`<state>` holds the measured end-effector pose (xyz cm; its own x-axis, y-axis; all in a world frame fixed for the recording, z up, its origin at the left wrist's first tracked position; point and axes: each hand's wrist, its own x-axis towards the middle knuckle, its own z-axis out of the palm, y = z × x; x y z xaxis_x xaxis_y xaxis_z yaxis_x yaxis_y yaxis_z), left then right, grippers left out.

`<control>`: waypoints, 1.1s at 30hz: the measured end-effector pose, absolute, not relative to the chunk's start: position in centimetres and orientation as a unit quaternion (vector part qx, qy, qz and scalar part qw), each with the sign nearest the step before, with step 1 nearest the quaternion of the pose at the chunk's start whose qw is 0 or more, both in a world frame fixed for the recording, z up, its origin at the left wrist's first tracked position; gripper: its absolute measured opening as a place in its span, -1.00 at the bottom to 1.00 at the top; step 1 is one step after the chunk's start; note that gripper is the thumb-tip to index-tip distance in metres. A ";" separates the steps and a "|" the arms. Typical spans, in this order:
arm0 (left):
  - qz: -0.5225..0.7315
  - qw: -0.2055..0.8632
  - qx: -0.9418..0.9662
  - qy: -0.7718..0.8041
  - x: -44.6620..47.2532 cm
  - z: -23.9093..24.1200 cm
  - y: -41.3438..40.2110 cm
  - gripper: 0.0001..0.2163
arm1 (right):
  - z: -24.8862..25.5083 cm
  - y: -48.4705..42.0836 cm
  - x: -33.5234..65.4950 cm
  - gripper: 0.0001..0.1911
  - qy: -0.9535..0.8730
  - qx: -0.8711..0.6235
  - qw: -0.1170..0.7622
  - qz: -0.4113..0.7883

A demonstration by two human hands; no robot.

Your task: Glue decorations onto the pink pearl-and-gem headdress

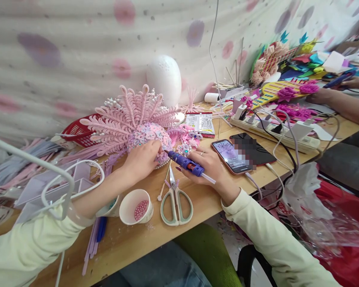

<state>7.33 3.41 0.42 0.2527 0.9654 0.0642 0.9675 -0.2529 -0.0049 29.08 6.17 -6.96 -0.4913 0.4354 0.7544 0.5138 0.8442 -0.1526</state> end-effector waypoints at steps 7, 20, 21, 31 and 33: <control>-0.093 -0.032 -0.795 -0.598 6.3 0.5 3.6 -0.85 | -7.1 6.3 29.0 -0.69 -0.859 -0.288 0.423 -0.021; -0.073 -0.005 -0.793 -0.605 6.9 0.1 3.5 -0.88 | -7.3 6.3 29.1 -0.68 -0.855 -0.274 0.439 -0.032; -0.071 -0.001 -0.793 -0.605 6.9 0.1 3.5 -0.88 | -7.3 6.3 29.1 -0.69 -0.856 -0.268 0.440 -0.034; -0.228 -0.110 -0.781 -0.571 4.7 3.2 2.5 -0.71 | -7.7 6.1 29.4 -0.78 -0.845 -0.277 0.458 -0.014; -0.280 -0.199 -0.743 -0.574 3.7 4.2 1.4 -0.67 | -7.9 6.3 29.5 -0.77 -0.836 -0.279 0.473 -0.006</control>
